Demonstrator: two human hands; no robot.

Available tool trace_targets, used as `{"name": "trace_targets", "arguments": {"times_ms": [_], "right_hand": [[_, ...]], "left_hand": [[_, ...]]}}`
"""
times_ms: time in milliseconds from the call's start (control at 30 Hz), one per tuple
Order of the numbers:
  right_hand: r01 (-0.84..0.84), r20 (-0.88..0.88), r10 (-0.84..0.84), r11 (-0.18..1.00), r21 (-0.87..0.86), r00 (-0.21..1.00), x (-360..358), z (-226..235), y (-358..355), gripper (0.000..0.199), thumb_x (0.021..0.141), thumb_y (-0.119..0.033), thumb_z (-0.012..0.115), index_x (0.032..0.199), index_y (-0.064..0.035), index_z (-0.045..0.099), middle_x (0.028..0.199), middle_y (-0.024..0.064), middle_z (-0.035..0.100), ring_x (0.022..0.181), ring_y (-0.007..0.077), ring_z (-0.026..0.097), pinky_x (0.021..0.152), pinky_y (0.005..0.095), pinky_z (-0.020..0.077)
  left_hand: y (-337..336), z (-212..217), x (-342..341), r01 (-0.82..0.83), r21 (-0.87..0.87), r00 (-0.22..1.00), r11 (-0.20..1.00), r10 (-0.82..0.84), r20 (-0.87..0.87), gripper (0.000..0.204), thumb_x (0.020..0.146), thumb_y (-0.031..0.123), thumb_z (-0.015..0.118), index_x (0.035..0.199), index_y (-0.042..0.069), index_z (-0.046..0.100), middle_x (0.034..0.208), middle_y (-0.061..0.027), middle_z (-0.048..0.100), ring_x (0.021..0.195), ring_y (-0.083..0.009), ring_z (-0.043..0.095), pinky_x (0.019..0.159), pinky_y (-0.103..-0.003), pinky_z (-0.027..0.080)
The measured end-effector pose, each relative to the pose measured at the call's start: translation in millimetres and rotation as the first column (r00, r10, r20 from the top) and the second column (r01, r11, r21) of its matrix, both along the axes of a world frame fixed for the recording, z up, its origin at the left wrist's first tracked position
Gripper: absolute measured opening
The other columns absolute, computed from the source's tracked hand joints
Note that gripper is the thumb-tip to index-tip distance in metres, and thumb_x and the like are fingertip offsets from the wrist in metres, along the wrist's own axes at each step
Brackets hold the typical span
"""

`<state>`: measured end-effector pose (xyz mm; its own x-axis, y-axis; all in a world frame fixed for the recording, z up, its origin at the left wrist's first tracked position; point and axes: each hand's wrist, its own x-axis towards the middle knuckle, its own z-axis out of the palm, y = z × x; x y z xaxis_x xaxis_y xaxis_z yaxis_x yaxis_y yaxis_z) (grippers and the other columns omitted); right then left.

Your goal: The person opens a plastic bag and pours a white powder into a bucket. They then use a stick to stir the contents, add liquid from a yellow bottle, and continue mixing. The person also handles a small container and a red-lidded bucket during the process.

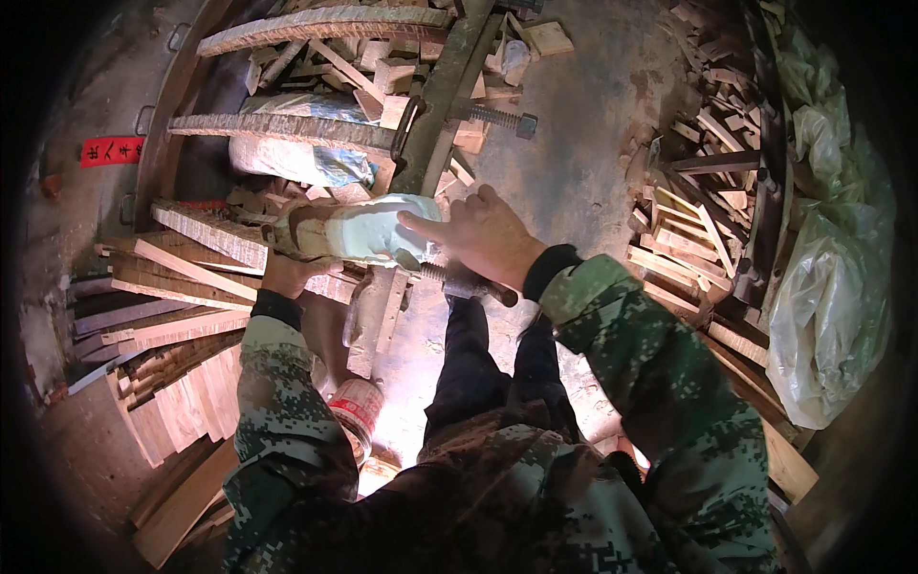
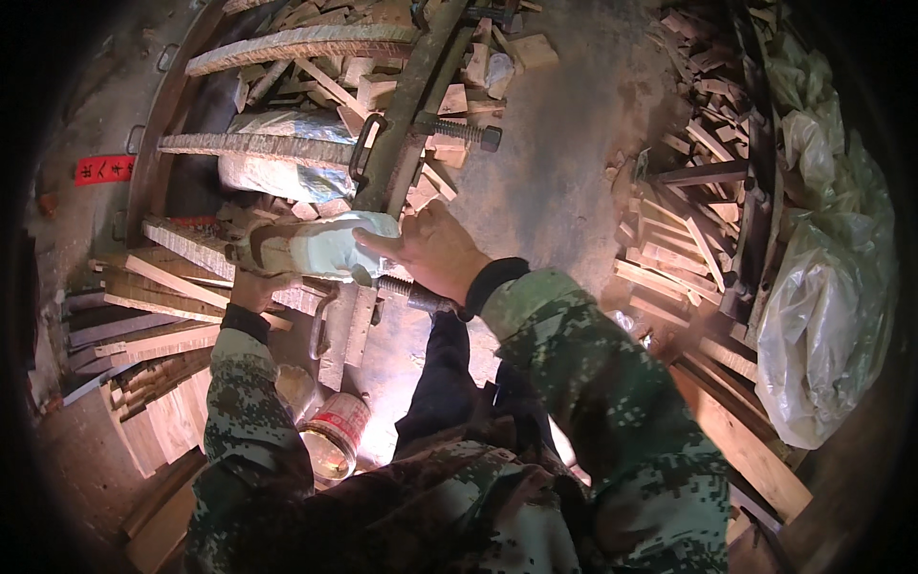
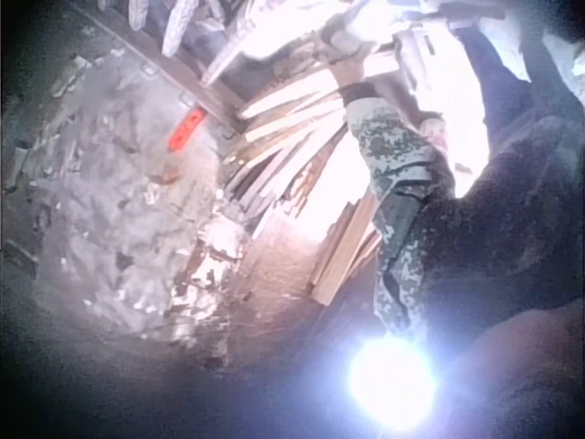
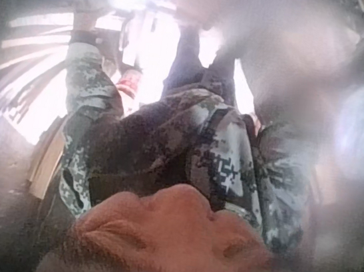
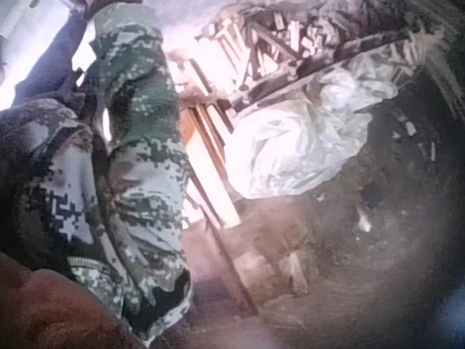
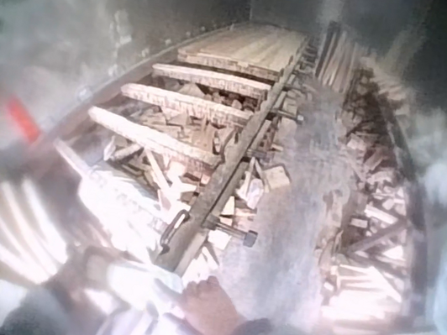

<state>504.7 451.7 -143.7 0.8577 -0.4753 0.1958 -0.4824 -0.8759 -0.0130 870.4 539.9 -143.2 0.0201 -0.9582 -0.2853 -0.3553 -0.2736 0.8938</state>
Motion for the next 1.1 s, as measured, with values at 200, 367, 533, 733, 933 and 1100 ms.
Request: {"name": "trace_targets", "arguments": {"times_ms": [200, 367, 533, 733, 933, 1100], "right_hand": [[0.376, -0.308, -0.240, 0.761, 0.529, 0.920, -51.0, 13.0, 5.9, 0.089, 0.095, -0.017, 0.068, 0.173, -0.0221, 0.024, 0.087, 0.0156, 0.074, 0.081, 0.0328, 0.073, 0.086, 0.0436, 0.0533], [0.300, -0.215, -0.381, 0.178, 0.937, 0.899, 7.1, -12.8, 28.6, 0.103, 0.090, -0.007, 0.064, 0.173, -0.0065, 0.003, 0.100, 0.0240, 0.077, 0.093, 0.0423, 0.075, 0.091, 0.0500, 0.0569], [-0.197, 0.126, -0.783, 0.005, 0.980, 0.609, 57.8, -50.4, 72.6, 0.102, 0.093, 0.001, 0.058, 0.172, -0.0032, -0.005, 0.086, 0.0157, 0.072, 0.078, 0.0312, 0.071, 0.076, 0.0462, 0.0563], [-0.634, 0.205, -0.867, -0.153, 0.758, 0.454, 60.6, -60.9, 88.1, 0.108, 0.094, 0.008, 0.059, 0.175, -0.0206, -0.006, 0.071, 0.0014, 0.049, 0.062, 0.0120, 0.045, 0.059, 0.0304, 0.0400], [-0.106, 0.286, -0.572, 0.327, 0.939, 0.769, 45.6, -10.2, 69.4, 0.105, 0.091, 0.006, 0.062, 0.176, -0.0270, 0.010, 0.068, 0.0072, 0.055, 0.060, 0.0220, 0.057, 0.060, 0.0398, 0.0470], [0.145, 0.012, -0.164, 0.902, 0.407, 0.986, 37.1, 11.5, 23.5, 0.084, 0.095, -0.005, 0.065, 0.170, -0.0281, 0.034, 0.070, 0.0054, 0.063, 0.061, 0.0196, 0.063, 0.063, 0.0394, 0.0481]], "left_hand": [[6.6, -21.4, 11.1, -0.220, 0.147, 0.900, 0.964, 0.259, -0.352, 0.095, 0.059, -0.011, 0.095, 0.145, 0.003, 0.056, 0.136, -0.0092, 0.067, 0.125, -0.0258, 0.065, 0.109, -0.042, 0.056], [5.9, -23.0, 12.7, -0.209, 0.140, 0.886, 0.968, 0.248, -0.391, 0.086, 0.061, -0.012, 0.092, 0.139, 0.002, 0.060, 0.134, -0.0101, 0.069, 0.123, -0.0265, 0.067, 0.107, -0.042, 0.058], [6.6, -17.2, 5.6, -0.219, 0.063, 0.887, 0.974, 0.226, -0.403, 0.083, 0.063, -0.011, 0.091, 0.139, 0.002, 0.060, 0.134, -0.0100, 0.069, 0.122, -0.0263, 0.067, 0.106, -0.041, 0.058], [8.2, -19.5, 5.2, -0.218, 0.073, 0.882, 0.973, 0.229, -0.411, 0.082, 0.064, -0.010, 0.091, 0.139, 0.002, 0.061, 0.134, -0.0097, 0.069, 0.121, -0.0253, 0.068, 0.105, -0.041, 0.059], [7.6, -19.1, 6.3, -0.220, 0.095, 0.891, 0.971, 0.239, -0.387, 0.083, 0.065, -0.010, 0.091, 0.141, 0.002, 0.060, 0.136, -0.0098, 0.068, 0.125, -0.0252, 0.066, 0.107, -0.040, 0.058], [6.5, -10.8, -1.8, -0.206, 0.016, 0.926, 0.978, 0.201, -0.319, 0.077, 0.064, -0.007, 0.090, 0.136, 0.002, 0.063, 0.128, -0.0078, 0.070, 0.117, -0.0234, 0.068, 0.101, -0.039, 0.059]]}}
